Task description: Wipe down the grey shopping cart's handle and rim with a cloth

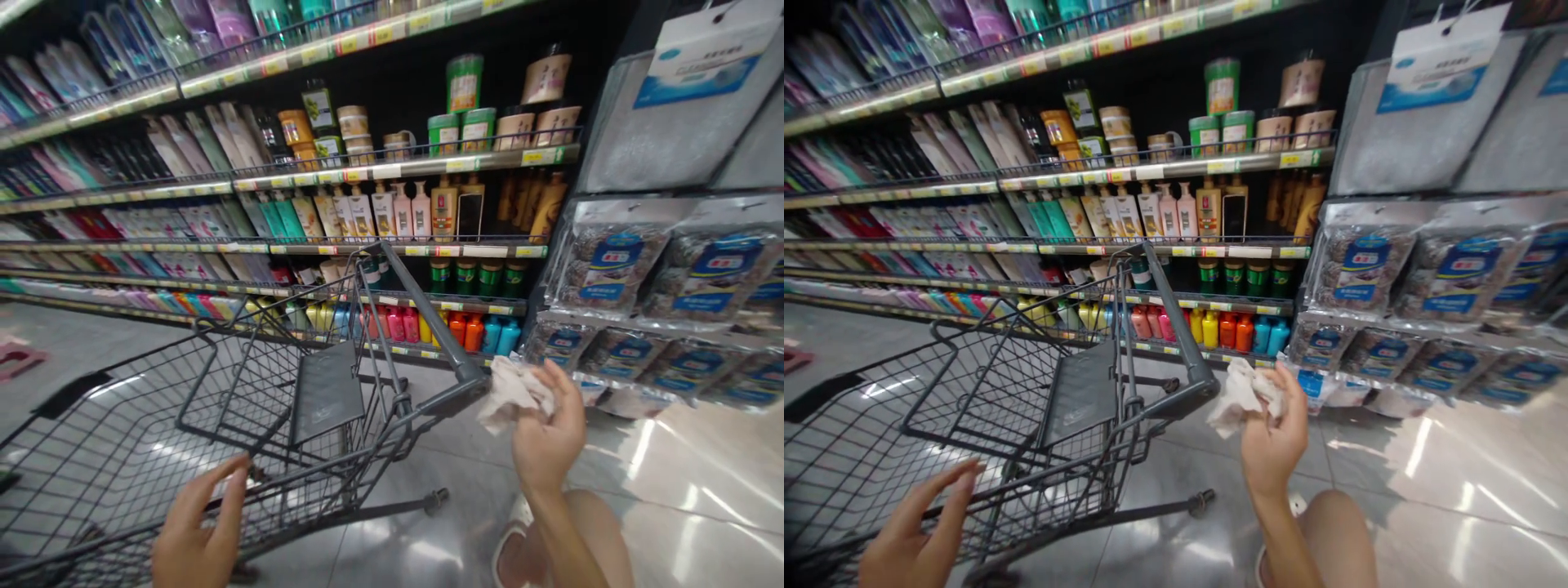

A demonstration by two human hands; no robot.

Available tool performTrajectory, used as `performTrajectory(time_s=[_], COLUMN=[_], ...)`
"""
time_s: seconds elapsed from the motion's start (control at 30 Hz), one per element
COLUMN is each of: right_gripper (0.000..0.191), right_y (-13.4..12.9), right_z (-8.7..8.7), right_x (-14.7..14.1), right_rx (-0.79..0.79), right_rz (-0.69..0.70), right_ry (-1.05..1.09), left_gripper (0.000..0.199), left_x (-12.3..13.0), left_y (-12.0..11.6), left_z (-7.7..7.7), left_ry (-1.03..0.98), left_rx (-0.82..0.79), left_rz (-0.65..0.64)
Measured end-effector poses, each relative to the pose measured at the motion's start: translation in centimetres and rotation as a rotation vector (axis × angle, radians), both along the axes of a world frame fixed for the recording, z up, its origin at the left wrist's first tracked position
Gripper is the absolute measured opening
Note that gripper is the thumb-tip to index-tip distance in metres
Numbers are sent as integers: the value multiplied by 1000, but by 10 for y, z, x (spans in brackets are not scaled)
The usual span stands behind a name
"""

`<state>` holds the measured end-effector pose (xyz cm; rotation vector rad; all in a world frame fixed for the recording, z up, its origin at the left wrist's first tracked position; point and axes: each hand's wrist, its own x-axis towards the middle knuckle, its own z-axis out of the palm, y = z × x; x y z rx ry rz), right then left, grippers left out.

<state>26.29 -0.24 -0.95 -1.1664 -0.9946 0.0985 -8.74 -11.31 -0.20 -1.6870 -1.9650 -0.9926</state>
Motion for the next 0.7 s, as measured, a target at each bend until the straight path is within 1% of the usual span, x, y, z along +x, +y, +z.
performTrajectory(time_s=[0.03, 0.07, 0.1, 0.13, 0.2, 0.27, 0.3, 0.37, 0.4, 0.43, 0.5, 0.57, 0.6, 0.63, 0.7], right_gripper=[36, 30, 23, 19, 18, 24, 31, 45, 47, 45, 34, 25, 23, 21, 19], right_y=[-3, -6, -9, -11, -16, -20, -21, -23, -23, -23, -26, -32, -37, -42, -54], right_z=[2, 5, 8, 12, 18, 20, 20, 17, 14, 12, 5, -4, -9, -13, -19], right_x=[0, -2, -4, -7, -17, -29, -35, -45, -49, -53, -61, -71, -77, -82, -89], right_rx=[-7, 12, 48, 86, 119, 78, 46, -13, -39, -65, -113, -125, -113, -91, -52], right_rz=[4, 18, 32, 54, 136, 268, 350, 470, 481, 456, 321, 177, 135, 119, 148], right_ry=[48, 71, 80, 84, 93, 126, 157, 257, 314, 363, 415, 397, 361, 313, 214], left_gripper=[30, 30, 29, 28, 22, 20, 22, 24, 25, 25, 26, 27, 27, 27, 27], left_x=[7, 17, 30, 44, 76, 110, 125, 151, 160, 167, 175, 175, 174, 173, 170], left_y=[2, 4, 8, 13, 24, 36, 41, 51, 56, 60, 68, 72, 74, 75, 75], left_z=[6, 13, 21, 29, 43, 54, 57, 57, 55, 51, 43, 36, 34, 33, 34], left_ry=[-41, -71, -85, -98, -85, -53, -34, -5, -8, -24, -62, -87, -94, -99, -106], left_rx=[26, 54, 80, 96, 129, 138, 139, 116, 104, 93, 101, 115, 119, 113, 101], left_rz=[26, 24, -13, -73, -234, -391, -459, -553, -578, -595, -616, -630, -636, -641, -650])
